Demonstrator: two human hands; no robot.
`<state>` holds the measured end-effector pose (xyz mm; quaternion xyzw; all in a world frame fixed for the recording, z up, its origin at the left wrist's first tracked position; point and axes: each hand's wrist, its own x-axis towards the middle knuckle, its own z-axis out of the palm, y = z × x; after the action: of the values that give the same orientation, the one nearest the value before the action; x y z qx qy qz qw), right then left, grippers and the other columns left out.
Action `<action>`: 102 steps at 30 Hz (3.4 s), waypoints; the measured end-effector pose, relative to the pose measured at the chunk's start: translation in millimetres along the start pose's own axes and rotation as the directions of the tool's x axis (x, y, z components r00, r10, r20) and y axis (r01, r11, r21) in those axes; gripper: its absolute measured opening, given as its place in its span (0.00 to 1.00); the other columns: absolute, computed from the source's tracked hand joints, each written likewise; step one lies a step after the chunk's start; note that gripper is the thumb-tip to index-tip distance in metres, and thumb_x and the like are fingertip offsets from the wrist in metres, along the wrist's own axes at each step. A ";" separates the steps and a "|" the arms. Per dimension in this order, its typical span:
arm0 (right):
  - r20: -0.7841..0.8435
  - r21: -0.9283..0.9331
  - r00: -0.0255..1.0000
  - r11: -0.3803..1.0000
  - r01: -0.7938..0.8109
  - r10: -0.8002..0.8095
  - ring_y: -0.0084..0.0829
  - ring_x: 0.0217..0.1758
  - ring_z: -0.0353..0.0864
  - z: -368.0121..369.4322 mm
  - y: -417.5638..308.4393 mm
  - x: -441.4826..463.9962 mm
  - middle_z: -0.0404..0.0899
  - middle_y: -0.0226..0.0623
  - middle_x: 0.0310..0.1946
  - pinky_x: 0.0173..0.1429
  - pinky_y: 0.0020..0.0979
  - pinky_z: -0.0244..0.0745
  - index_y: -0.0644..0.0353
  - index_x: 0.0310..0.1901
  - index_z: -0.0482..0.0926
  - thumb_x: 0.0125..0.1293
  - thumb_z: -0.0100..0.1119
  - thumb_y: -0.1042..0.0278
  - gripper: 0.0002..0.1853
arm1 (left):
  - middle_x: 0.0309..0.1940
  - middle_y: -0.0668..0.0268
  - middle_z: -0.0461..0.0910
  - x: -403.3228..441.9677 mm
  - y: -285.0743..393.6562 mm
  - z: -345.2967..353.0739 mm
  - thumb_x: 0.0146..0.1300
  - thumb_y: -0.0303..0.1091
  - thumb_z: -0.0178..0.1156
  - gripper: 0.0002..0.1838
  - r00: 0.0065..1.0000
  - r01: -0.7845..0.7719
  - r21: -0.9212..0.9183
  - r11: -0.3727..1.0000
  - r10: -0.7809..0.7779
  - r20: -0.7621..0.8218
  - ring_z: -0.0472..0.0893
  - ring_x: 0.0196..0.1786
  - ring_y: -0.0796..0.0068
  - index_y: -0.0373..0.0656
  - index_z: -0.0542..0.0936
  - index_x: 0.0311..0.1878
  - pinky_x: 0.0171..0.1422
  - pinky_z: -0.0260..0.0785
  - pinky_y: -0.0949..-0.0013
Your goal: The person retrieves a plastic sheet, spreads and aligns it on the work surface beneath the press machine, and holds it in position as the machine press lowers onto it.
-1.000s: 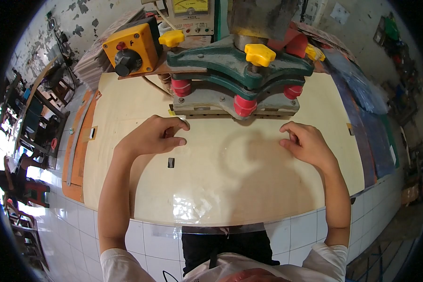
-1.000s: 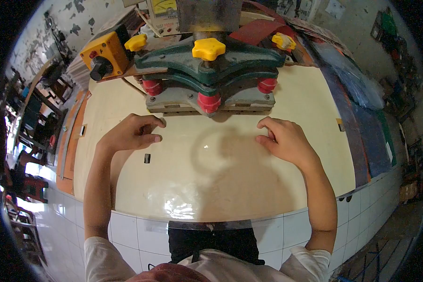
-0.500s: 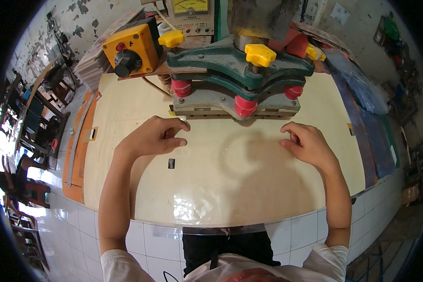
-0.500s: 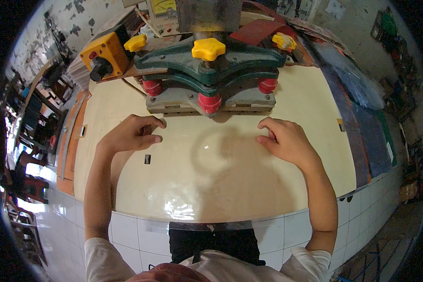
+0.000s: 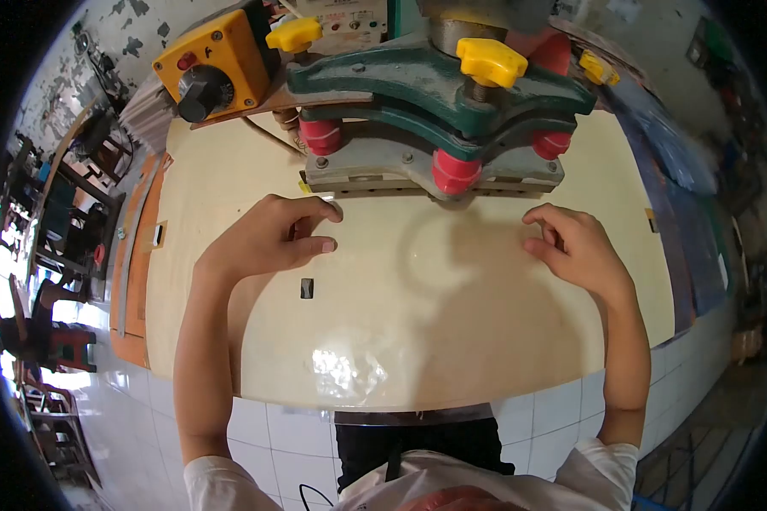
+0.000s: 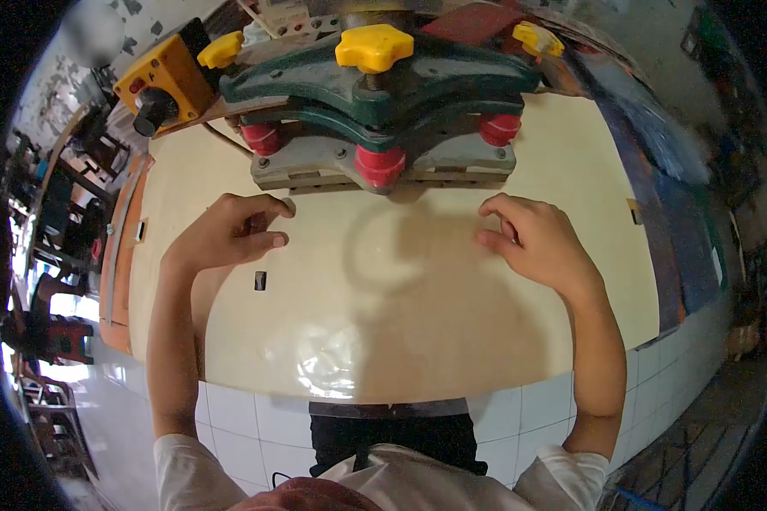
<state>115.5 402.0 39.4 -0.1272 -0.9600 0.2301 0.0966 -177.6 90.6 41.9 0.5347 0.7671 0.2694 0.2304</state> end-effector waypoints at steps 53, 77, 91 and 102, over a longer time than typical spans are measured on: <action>-0.914 0.112 0.391 0.994 -0.013 0.108 0.18 0.31 0.78 -81.8 58.1 -52.1 0.84 0.27 0.30 0.38 0.25 0.73 0.61 0.43 0.89 0.71 0.69 0.68 0.06 | 0.19 0.69 0.70 -2.2 -2.9 0.4 0.67 0.31 0.73 0.16 0.999 -0.051 -0.010 0.999 0.051 0.001 0.70 0.23 0.76 0.40 0.85 0.56 0.33 0.64 0.65; 0.068 0.986 0.200 -0.096 0.137 0.977 0.62 0.89 0.46 -26.6 235.1 -330.7 0.44 0.61 0.86 0.86 0.67 0.41 0.58 0.88 0.40 0.74 0.59 0.32 0.56 | 0.19 0.75 0.67 -2.2 -1.0 8.4 0.68 0.29 0.70 0.15 0.998 0.028 -0.049 0.998 -0.030 -0.049 0.65 0.23 0.84 0.35 0.84 0.55 0.30 0.59 0.70; 0.155 0.962 0.076 -0.168 0.217 0.985 0.50 0.63 0.79 8.1 278.7 -368.0 0.80 0.51 0.55 0.73 0.56 0.72 0.63 0.49 0.78 0.78 0.55 0.40 0.27 | 0.22 0.73 0.68 0.6 -12.5 6.6 0.69 0.27 0.70 0.13 0.996 -0.082 0.014 0.997 0.083 -0.045 0.68 0.24 0.82 0.36 0.84 0.54 0.30 0.62 0.68; 0.119 0.949 0.029 -0.122 0.290 0.993 0.33 0.54 0.85 30.3 327.4 -388.7 0.87 0.32 0.47 0.63 0.42 0.79 0.52 0.56 0.80 0.72 0.71 0.43 0.24 | 0.19 0.67 0.72 -1.1 -12.0 8.3 0.67 0.32 0.71 0.15 0.992 -0.096 0.003 0.995 0.096 -0.076 0.69 0.23 0.75 0.38 0.86 0.54 0.33 0.63 0.63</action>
<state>542.4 559.3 -189.1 -0.5443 -0.1299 0.6421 0.5239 -180.2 87.5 27.8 0.5604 0.7486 0.3006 0.1877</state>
